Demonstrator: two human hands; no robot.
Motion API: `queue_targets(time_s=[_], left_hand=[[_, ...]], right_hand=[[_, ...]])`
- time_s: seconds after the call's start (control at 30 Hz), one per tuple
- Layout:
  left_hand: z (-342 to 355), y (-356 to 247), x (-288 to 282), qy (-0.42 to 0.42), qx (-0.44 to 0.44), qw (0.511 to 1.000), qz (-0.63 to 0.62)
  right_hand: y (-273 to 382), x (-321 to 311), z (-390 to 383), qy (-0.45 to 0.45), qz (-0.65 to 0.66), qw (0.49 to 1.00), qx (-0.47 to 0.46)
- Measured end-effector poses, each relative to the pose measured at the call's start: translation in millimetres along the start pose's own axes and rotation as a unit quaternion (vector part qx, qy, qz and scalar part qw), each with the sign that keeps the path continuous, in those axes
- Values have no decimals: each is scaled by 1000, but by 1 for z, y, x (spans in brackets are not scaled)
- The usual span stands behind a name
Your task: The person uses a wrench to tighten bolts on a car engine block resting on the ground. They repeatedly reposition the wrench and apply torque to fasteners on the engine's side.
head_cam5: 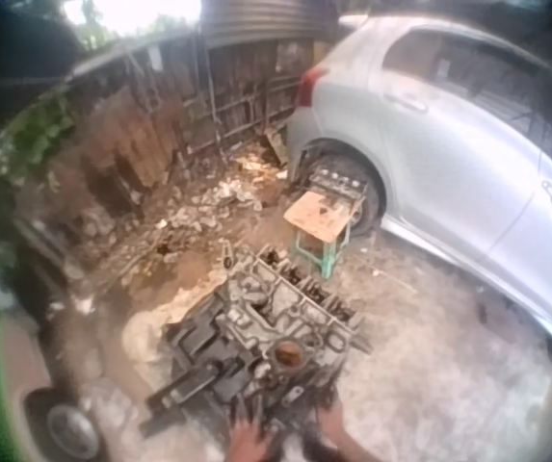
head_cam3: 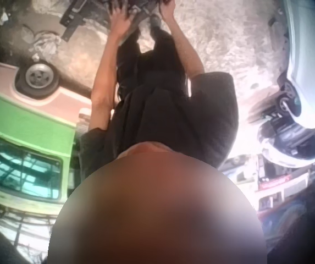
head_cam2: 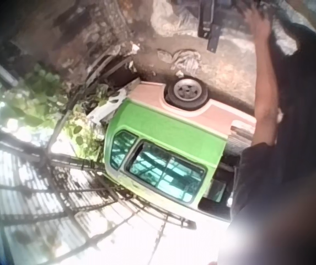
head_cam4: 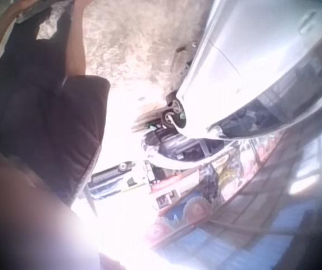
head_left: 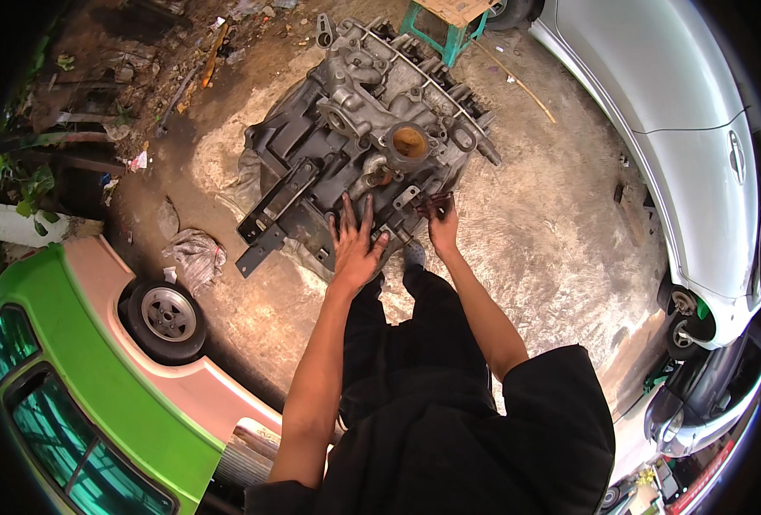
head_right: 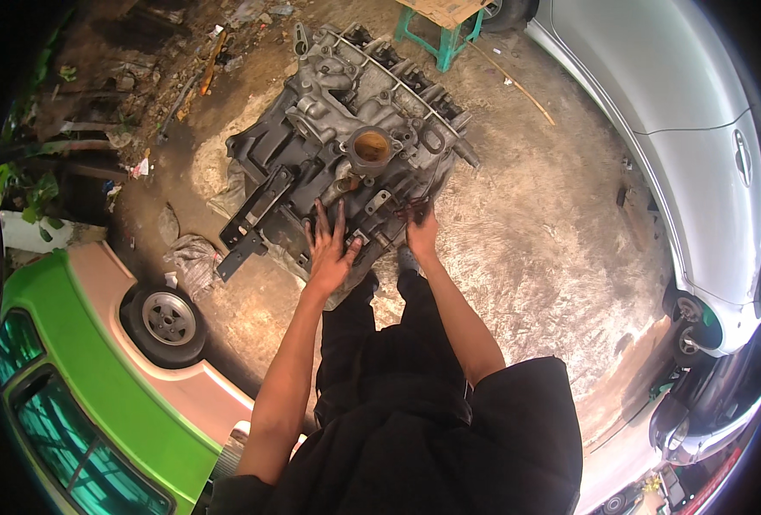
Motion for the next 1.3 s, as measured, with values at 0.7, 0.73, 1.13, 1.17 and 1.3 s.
queue_targets(time_s=[0.7,0.73,1.13,1.17,1.3], left_hand=[[-1,-1,0,-17,21,1000,-3],[-1,-1,0,-16,21,1000,-3],[0,-2,-2,-12,9,1000,-5],[0,-2,-2,-11,8,1000,-6],[0,-2,-2,-7,8,1000,-6]], right_hand=[[-44,-29,-9,-51,53,995,65],[-49,-26,1,-35,86,993,66],[-116,20,42,57,244,927,280],[-122,19,40,51,245,919,306],[-122,24,47,103,217,925,293]])
Point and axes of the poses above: each hand's wrist, its own z-axis towards the middle knuckle, its own x-axis out of the palm, y = z × x, the point moved 9 cm from there along z, towards the middle knuckle, and after that the axes turned 10 degrees about -z, right-handed, at the moved point
